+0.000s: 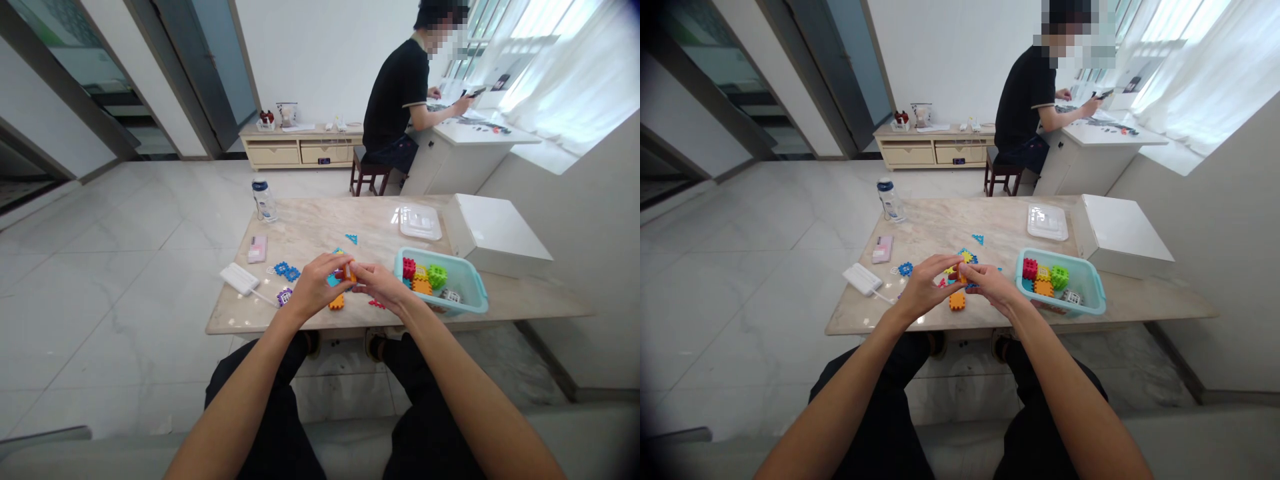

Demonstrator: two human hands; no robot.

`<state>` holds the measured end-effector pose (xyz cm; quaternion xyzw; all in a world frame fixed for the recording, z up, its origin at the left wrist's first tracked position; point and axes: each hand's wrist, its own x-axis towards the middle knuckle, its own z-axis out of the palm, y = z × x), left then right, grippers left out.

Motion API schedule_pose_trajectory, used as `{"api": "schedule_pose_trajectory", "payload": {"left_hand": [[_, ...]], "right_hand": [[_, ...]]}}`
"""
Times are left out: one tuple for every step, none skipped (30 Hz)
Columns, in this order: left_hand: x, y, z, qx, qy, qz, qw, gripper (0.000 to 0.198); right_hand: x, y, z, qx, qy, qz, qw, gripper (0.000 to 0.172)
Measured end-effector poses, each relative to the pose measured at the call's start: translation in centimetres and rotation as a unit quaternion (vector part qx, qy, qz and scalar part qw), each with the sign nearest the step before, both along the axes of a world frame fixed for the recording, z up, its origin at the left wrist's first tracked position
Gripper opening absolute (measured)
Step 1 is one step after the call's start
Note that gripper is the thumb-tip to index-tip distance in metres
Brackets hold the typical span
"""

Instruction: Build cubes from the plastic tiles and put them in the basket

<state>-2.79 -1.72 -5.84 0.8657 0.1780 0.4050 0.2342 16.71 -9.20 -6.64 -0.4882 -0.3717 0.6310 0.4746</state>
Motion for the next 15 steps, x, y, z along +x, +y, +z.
{"api": "schedule_pose_trajectory", "payload": {"left_hand": [[0.0, 0.0, 0.2, 0.002, 0.005, 0.001, 1.0, 0.044], [-0.1, 0.0, 0.3, 0.004, 0.008, 0.001, 1.0, 0.043], [-0.1, -0.1, 0.5, 0.007, 0.01, 0.001, 1.0, 0.043], [-0.2, -0.1, 0.6, 0.01, 0.012, 0.0, 1.0, 0.043], [-0.2, 0.0, 0.7, 0.013, 0.012, -0.001, 1.0, 0.042], [-0.2, 0.0, 0.9, 0.014, 0.011, -0.002, 1.0, 0.042], [-0.2, 0.0, 1.0, 0.013, 0.008, -0.001, 1.0, 0.042], [-0.2, 0.0, 1.1, 0.009, 0.001, 0.003, 1.0, 0.042], [-0.2, 0.0, 1.2, 0.0, -0.008, 0.009, 1.0, 0.042], [-0.2, 0.0, 1.3, -0.012, -0.019, 0.015, 1.0, 0.041], [-0.2, 0.1, 1.4, -0.028, -0.032, 0.022, 0.999, 0.042], [-0.2, 0.1, 1.5, -0.047, -0.046, 0.028, 0.997, 0.042], [-0.1, 0.1, 1.6, -0.068, -0.059, 0.034, 0.995, 0.042], [-0.1, 0.1, 1.6, -0.088, -0.07, 0.038, 0.993, 0.043], [-0.1, 0.1, 1.7, -0.107, -0.079, 0.041, 0.99, 0.043]], "right_hand": [[0.0, 0.0, 0.0, 0.0, 0.002, 0.001, 1.0, 0.062], [0.0, 0.1, -0.1, -0.001, 0.004, 0.001, 1.0, 0.062], [0.0, 0.1, -0.1, -0.003, 0.005, 0.002, 1.0, 0.062], [0.0, 0.1, -0.1, -0.005, 0.006, 0.005, 1.0, 0.063], [0.0, 0.1, -0.1, -0.006, 0.006, 0.01, 1.0, 0.063], [0.0, 0.1, 0.0, -0.005, 0.005, 0.015, 1.0, 0.063], [0.0, 0.1, 0.1, -0.004, 0.005, 0.019, 1.0, 0.064], [0.1, 0.1, 0.2, -0.002, 0.006, 0.018, 1.0, 0.066], [0.1, 0.1, 0.4, -0.002, 0.008, 0.011, 1.0, 0.068], [0.2, 0.1, 0.5, -0.003, 0.01, -0.004, 1.0, 0.071], [0.3, 0.1, 0.7, -0.004, 0.012, -0.023, 1.0, 0.072], [0.4, 0.1, 0.9, -0.006, 0.013, -0.047, 0.999, 0.071], [0.5, 0.2, 1.0, -0.007, 0.012, -0.069, 0.998, 0.068], [0.6, 0.2, 1.2, -0.006, 0.01, -0.088, 0.996, 0.064], [0.7, 0.3, 1.3, -0.004, 0.009, -0.102, 0.995, 0.06]]}}
